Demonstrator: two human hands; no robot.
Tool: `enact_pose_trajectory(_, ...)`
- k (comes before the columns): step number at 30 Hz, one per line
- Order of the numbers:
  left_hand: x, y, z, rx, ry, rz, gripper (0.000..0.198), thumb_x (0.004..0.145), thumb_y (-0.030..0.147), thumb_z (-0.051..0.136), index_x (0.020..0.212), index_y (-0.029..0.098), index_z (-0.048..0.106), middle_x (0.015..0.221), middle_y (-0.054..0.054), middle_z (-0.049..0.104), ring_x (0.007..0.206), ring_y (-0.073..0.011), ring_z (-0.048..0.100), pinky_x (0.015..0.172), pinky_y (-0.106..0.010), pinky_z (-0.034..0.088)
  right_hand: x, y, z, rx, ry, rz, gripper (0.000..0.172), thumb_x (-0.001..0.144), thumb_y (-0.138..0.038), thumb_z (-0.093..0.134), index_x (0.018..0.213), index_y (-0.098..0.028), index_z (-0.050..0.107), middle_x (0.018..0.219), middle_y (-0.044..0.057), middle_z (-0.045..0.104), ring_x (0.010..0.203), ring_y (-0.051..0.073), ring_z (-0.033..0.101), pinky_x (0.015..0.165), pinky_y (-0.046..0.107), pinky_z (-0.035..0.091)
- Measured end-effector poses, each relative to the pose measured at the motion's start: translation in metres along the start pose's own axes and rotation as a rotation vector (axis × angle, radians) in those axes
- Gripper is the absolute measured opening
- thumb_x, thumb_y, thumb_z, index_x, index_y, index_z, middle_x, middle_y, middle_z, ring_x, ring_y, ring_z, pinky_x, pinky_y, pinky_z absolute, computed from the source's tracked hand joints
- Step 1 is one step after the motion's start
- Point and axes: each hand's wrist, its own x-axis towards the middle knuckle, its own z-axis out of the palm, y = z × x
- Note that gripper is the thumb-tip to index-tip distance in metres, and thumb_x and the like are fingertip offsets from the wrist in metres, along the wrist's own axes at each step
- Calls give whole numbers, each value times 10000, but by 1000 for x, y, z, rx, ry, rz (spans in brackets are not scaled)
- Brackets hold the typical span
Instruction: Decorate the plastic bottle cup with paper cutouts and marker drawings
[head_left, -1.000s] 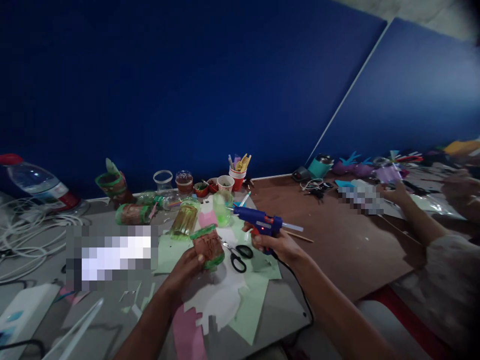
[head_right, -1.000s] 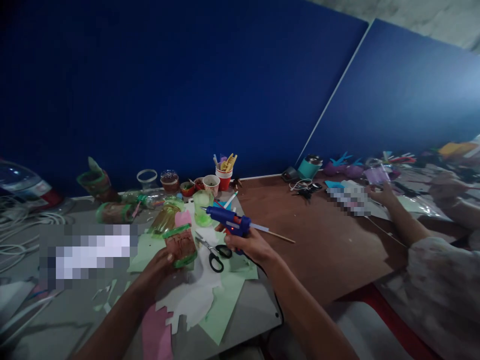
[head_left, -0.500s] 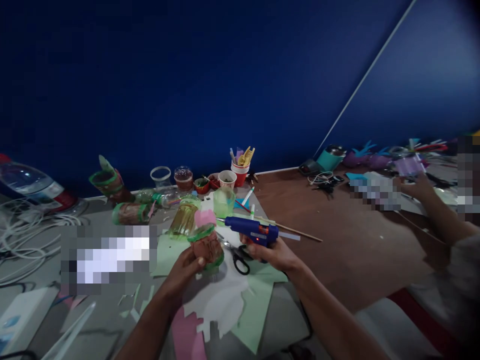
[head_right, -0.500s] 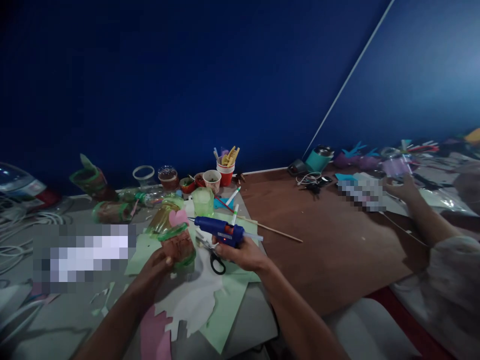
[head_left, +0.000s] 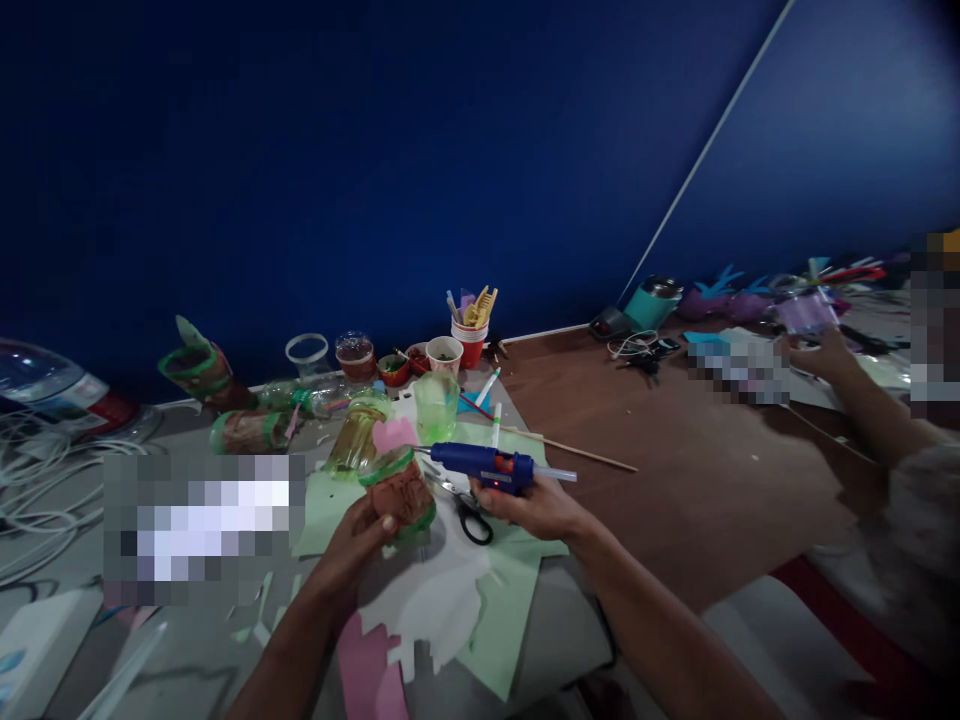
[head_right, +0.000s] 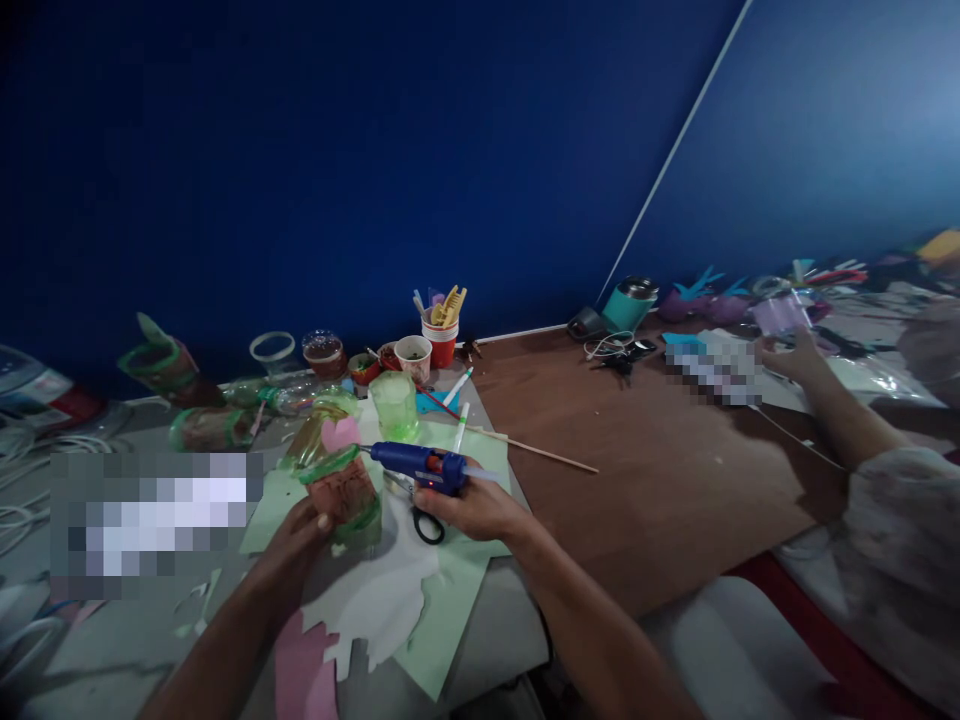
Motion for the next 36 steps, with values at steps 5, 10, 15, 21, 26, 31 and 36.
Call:
enact_pose_trajectory(5, 7, -8, -7, 25, -36, 0, 585, 545, 472, 800, 1030, 159, 705, 1124, -132, 684, 1103, -351, 582, 986, -435, 417, 0, 0, 0, -45, 3, 13, 246, 781, -398, 555, 738, -156, 571, 630, -11, 487, 569, 95, 406, 514, 207, 365)
enact_pose_trajectory(10, 5, -6, -5, 25, -37, 0, 579, 565, 469, 791, 1048, 165, 693, 1151, -126, 673, 1124, -343, 570, 995, -426, 408, 0, -4, 1, -31, 24, 40, 227, 750, -387, 595, 741, -164, 559, 630, -17, 486, 563, 98, 410, 530, 220, 364)
enact_pose_trajectory(15, 0, -3, 0, 3, -8, -11, 555, 558, 461, 796, 1022, 174, 699, 1117, -119, 689, 1099, -334, 588, 993, -427, 407, 1, -6, 3, 26, -4, 7, 213, 738, -370, 614, 734, -173, 532, 608, -35, 462, 563, 92, 395, 523, 209, 353)
enact_pose_trajectory(21, 0, -2, 4, -9, 19, 12, 570, 543, 470, 797, 1018, 169, 702, 1106, -127, 691, 1089, -340, 592, 991, -435, 408, 2, -9, 0, 4, -54, -29, 187, 759, -325, 594, 716, -173, 493, 581, -46, 426, 555, 84, 365, 497, 198, 324)
enact_pose_trajectory(26, -1, 0, 4, -8, 21, 5, 558, 541, 467, 799, 996, 156, 705, 1084, -132, 697, 1085, -346, 590, 989, -450, 406, 1, -9, 0, -1, -59, -68, 194, 771, -314, 594, 713, -175, 472, 612, -41, 417, 568, 84, 356, 503, 205, 317)
enact_pose_trajectory(31, -4, 4, 7, -29, 22, -4, 581, 539, 459, 804, 1021, 152, 698, 1087, -139, 694, 1082, -347, 591, 989, -455, 404, -1, -10, 1, 27, -76, -18, 211, 756, -351, 615, 736, -177, 498, 607, -38, 439, 562, 87, 368, 495, 205, 327)
enact_pose_trajectory(36, -5, 6, 7, -35, 23, 11, 547, 563, 459, 795, 1016, 166, 703, 1120, -123, 686, 1107, -332, 581, 1002, -432, 397, -4, -6, -1, 167, -52, 26, 316, 741, -446, 619, 880, -170, 551, 662, -20, 489, 540, 83, 395, 484, 208, 340)
